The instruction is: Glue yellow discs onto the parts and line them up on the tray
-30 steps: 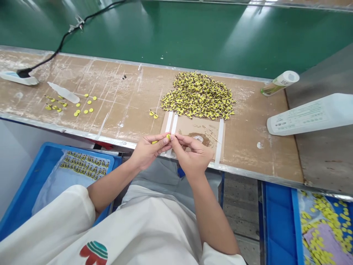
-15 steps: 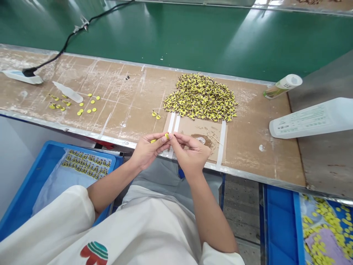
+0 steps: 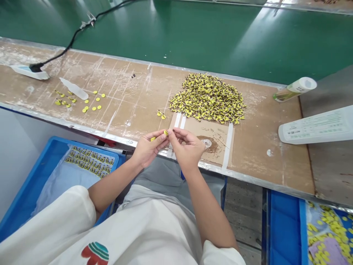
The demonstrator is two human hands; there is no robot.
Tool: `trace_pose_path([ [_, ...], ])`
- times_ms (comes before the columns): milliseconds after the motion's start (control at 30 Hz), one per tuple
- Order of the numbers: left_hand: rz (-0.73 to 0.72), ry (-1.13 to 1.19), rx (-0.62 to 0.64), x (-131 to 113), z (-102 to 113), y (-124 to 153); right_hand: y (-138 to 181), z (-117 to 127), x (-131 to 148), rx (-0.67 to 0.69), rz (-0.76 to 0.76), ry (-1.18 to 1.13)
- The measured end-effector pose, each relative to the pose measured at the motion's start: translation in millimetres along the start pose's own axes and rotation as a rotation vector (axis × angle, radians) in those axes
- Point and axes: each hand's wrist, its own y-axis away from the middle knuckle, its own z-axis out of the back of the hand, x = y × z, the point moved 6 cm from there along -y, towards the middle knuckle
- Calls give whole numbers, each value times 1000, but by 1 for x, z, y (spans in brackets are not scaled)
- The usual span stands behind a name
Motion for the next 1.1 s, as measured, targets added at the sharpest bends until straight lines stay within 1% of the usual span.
trace_pose_path([
  [167,3,65,2,-9,4,1,-9,-9,-5,-11,-31,-97],
  [267,33,135,-43,-13,15,-1,-17,-12,-1,-35,42,-27],
  [333,36,203,-86,-18,25,-2,-21,-21,2,10,119,93],
  [400,10,255,-143,-25,37,-4,-24,-37,2,105,208,247],
  [467,-36,289,-201,-34,49,-4,-25,-59,-1,202,309,407],
  [533,-68,313,-230,-42,59,-4,-27,-82,-4,276,409,557],
  [633,-82,337,-231,-49,65,-1,-30,-112,-10,349,499,753],
  [733,-83,356,-230,-53,68,2,-33,-130,-14,374,526,881],
  [833,-80,369,-210,-54,69,3,-35,-137,-19,376,528,937],
  [933,-79,367,-206,-54,69,3,-36,-137,-25,376,525,938],
  [1033,-88,362,-195,-54,67,2,-33,-131,-23,353,551,888],
  [1100,-95,358,-174,-54,66,1,-27,-122,-16,323,573,799],
])
